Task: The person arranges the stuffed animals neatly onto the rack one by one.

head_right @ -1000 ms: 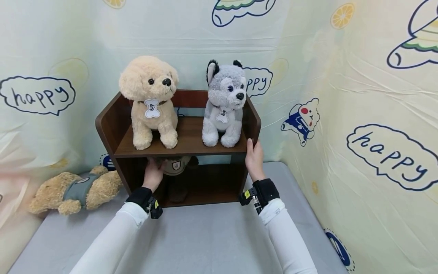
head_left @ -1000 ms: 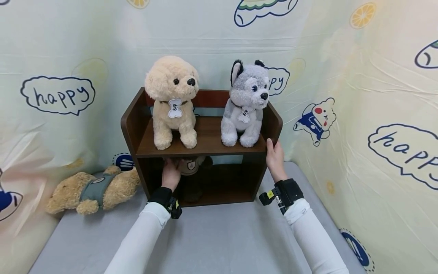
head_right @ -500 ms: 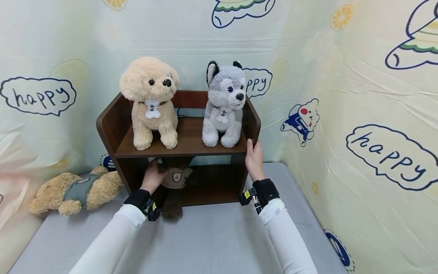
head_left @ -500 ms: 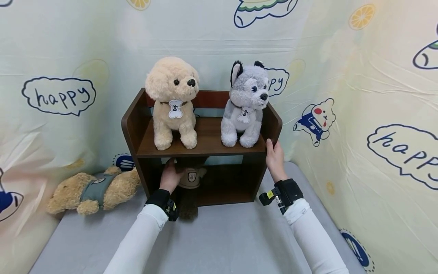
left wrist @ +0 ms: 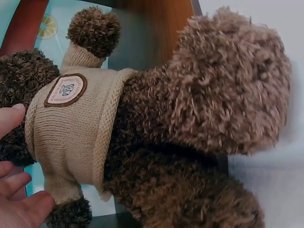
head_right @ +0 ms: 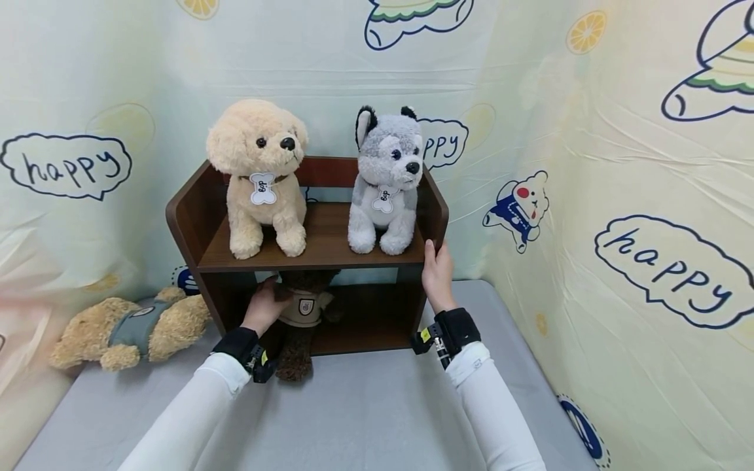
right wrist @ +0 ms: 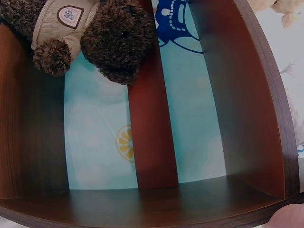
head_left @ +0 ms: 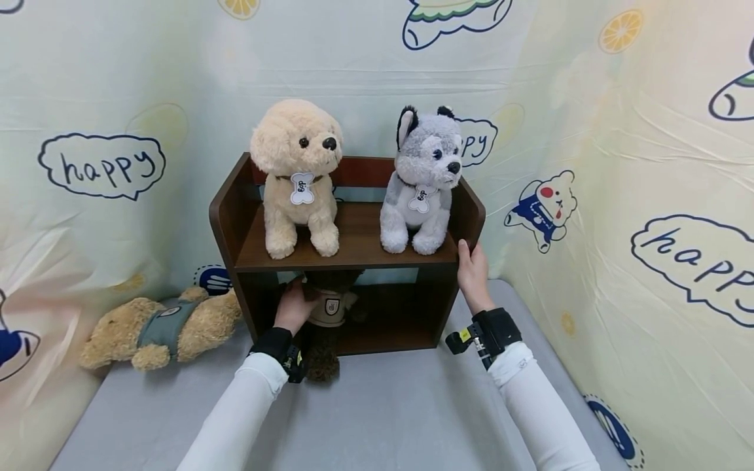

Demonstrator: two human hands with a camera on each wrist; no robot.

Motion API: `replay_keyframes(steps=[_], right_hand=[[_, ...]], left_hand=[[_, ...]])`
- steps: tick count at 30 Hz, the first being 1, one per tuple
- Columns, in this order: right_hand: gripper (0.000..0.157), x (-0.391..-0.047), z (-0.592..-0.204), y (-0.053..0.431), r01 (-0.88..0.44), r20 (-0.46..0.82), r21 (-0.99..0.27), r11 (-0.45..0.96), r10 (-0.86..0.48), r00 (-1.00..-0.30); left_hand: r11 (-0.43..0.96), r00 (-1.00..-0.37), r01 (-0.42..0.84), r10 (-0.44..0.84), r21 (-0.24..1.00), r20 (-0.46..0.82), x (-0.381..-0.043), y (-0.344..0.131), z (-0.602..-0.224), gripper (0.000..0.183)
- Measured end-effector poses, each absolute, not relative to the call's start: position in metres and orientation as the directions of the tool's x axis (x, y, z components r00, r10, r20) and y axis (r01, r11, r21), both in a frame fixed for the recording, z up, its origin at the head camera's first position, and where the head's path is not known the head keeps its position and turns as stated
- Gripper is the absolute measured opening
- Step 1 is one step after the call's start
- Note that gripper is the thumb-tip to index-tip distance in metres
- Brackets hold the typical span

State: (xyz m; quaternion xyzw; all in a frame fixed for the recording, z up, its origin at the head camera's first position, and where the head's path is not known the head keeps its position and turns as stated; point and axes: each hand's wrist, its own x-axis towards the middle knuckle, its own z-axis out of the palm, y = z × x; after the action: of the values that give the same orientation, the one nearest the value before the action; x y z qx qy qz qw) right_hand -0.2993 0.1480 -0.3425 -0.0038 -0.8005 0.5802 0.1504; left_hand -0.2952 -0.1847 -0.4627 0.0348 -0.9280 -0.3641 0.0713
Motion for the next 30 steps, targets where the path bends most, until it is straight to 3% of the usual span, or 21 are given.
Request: replay_keyframes(steps=[5,16,30], right_hand=[[0.038,-0.299,-0.342,0.148,-0.167,0.236,-0.931,0.324,0.186,-0.954],[0.038,-0.3,-0.342,0.148,-0.173,0.243,-0.93,0.324,0.188,-0.952],[0.038,-0.299,-0.343,0.148,-0.183,0.253,-0.925,0.332,0.18,-0.951]], left_hand=[[0.79,-0.993,0.036,-0.042,0.612,0.112,-0.293,-0.189,-0.456,0.061],[0.854,-0.977,0.182,0.213,0.487,-0.01,-0.288,-0.199,-0.438,0.025],[0.883,-0.892,0.142,0.31,0.448,-0.329,-0.276,-0.193,-0.419,0.025]])
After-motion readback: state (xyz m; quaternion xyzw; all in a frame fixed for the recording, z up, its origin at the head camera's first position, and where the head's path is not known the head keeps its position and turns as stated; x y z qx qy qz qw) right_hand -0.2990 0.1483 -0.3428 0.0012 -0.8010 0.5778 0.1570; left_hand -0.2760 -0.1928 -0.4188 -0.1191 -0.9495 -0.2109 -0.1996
